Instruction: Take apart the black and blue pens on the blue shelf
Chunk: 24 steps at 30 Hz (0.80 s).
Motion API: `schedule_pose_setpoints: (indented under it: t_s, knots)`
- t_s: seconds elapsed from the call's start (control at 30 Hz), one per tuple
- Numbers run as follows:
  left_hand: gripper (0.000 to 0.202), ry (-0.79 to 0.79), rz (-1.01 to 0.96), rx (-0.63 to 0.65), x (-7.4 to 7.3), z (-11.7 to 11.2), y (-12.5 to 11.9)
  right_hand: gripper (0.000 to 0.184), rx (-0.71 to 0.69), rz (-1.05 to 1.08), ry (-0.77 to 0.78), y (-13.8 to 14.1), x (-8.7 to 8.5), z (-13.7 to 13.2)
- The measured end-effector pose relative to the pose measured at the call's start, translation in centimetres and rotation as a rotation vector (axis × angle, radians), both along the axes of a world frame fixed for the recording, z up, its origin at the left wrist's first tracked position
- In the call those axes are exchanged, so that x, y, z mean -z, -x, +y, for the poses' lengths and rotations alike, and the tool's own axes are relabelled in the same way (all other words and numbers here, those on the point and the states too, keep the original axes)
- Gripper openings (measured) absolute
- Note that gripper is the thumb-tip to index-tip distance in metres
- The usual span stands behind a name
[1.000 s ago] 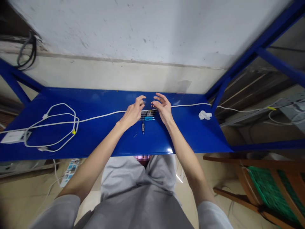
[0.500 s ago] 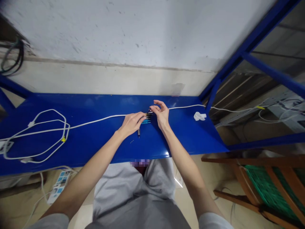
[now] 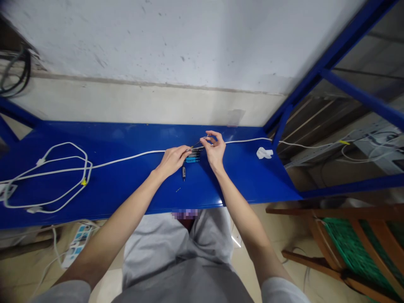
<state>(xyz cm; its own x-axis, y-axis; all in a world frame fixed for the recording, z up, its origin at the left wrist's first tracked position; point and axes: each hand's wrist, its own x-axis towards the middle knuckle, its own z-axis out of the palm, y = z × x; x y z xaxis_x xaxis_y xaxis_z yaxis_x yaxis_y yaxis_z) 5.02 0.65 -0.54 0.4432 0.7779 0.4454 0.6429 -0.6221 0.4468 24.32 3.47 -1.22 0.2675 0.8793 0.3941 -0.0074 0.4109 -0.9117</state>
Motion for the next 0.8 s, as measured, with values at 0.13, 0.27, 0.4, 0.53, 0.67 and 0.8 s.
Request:
schedule_pose_setpoints:
  t_s: [0.13, 0.27, 0.4, 0.53, 0.67, 0.8]
  knots:
    - [0.025, 0.011, -0.026, -0.006, 0.1, 0.1, 0.0, 0.043, -0.025, 0.045, 0.010, -0.1, 0.2, 0.1]
    - [0.027, 0.026, -0.068, -0.019, 0.0, 0.0, 0.1, 0.047, -0.021, 0.071, 0.033, -0.1, 0.1, 0.2]
    - [0.028, 0.031, -0.080, -0.038, -0.1, -0.1, 0.1, 0.045, 0.004, 0.058, 0.026, -0.2, -0.1, 0.2]
    - [0.027, 0.027, -0.067, -0.045, -0.1, 0.0, 0.2, 0.035, -0.034, 0.051, 0.009, -0.2, -0.7, -0.1]
    - [0.024, -0.029, 0.002, -0.045, 0.0, 0.4, 0.3, 0.025, -0.101, -0.049, 0.048, 0.7, -1.2, -1.1]
    - [0.026, -0.083, 0.079, -0.032, 0.0, 0.5, 0.6, 0.027, -0.169, -0.141, 0.090, 2.0, -0.7, -2.3]
